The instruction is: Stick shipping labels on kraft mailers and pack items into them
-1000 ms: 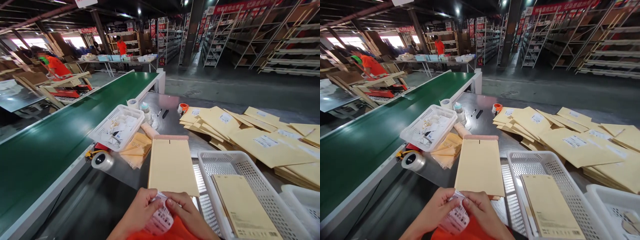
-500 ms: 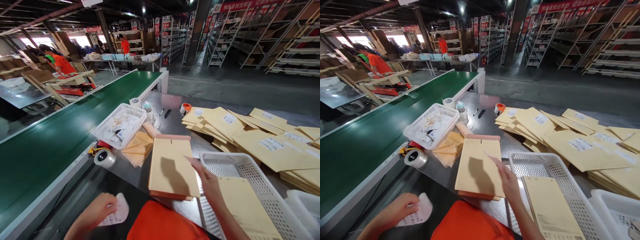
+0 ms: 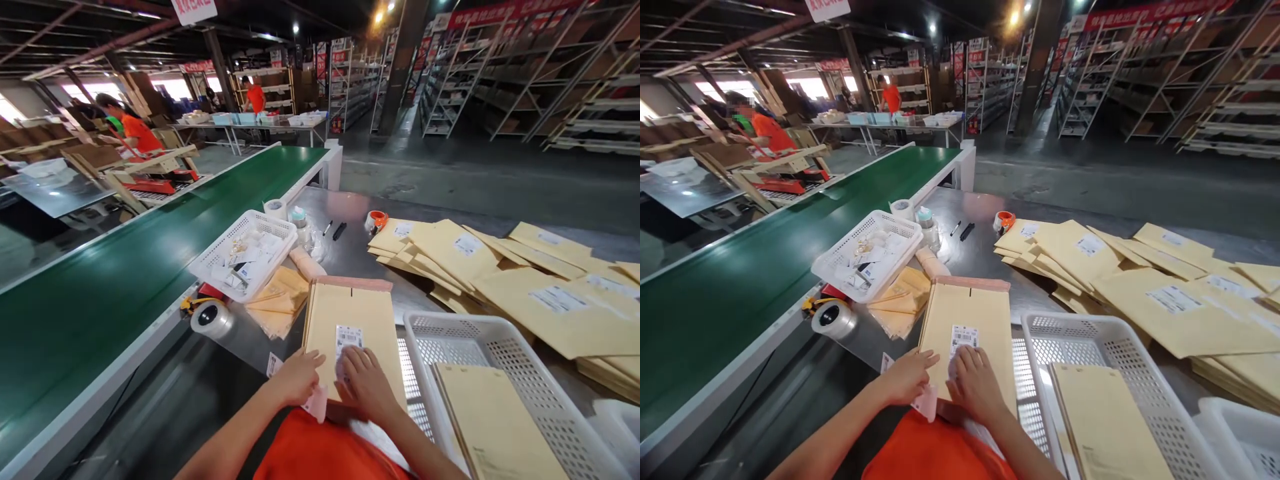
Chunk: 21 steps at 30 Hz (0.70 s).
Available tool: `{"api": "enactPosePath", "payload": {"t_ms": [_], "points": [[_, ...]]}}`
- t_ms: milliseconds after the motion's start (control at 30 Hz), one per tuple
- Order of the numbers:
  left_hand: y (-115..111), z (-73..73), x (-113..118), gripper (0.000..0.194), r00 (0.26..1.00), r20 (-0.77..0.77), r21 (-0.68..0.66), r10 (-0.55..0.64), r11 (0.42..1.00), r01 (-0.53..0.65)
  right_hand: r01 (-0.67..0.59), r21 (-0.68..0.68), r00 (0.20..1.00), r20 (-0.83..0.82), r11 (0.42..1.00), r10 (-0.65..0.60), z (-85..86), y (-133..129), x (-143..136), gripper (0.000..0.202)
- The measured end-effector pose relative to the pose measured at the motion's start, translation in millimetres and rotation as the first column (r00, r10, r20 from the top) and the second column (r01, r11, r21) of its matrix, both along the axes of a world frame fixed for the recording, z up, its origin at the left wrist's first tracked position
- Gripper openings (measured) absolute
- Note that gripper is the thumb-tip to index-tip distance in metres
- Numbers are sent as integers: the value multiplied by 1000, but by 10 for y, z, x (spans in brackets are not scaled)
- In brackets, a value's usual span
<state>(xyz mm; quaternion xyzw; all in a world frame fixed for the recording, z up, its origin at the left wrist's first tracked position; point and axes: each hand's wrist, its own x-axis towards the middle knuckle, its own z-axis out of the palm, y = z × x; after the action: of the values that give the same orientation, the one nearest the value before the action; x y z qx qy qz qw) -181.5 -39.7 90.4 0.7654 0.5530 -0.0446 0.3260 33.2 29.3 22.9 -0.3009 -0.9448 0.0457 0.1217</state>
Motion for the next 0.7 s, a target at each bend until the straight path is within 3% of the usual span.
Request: {"api": "enactPosePath", "payload": {"t_ms": [133, 200, 267, 400, 467, 567, 633, 700], "points": [[1, 15, -1, 21, 1000, -28, -20, -7, 1000, 6, 39, 38, 998, 44, 998, -41, -78, 416, -432, 59], [2, 17, 24, 23, 999, -28, -24, 20, 999, -21, 117, 43, 992, 44, 992, -119, -127, 475, -500, 64], [-2, -5, 53, 26, 998, -29, -29, 55, 998, -56, 107, 84, 993, 48, 991, -112, -183, 348, -424, 68], [-8, -86, 87, 32, 992, -10, -65, 124, 990, -125, -192, 181, 980, 76, 965, 181, -299, -103, -34, 90], [3, -101, 72, 30, 984, 60, -80, 171, 983, -166, -234, 181, 972, 70, 955, 225, -312, -207, 105, 95], [0, -6, -17, 19, 906, 276, -102, 320, 947, -303, -215, 114, 976, 57, 970, 210, -222, -187, 112, 78], [-48, 143, -124, 17, 837, 381, -96, 392, 918, -386, -205, -24, 977, 53, 979, 206, -84, -136, 31, 66], [-130, 318, -265, 30, 749, 476, -79, 461, 870, -486, -187, -187, 982, -25, 965, 185, 92, -82, -47, 51]]}}
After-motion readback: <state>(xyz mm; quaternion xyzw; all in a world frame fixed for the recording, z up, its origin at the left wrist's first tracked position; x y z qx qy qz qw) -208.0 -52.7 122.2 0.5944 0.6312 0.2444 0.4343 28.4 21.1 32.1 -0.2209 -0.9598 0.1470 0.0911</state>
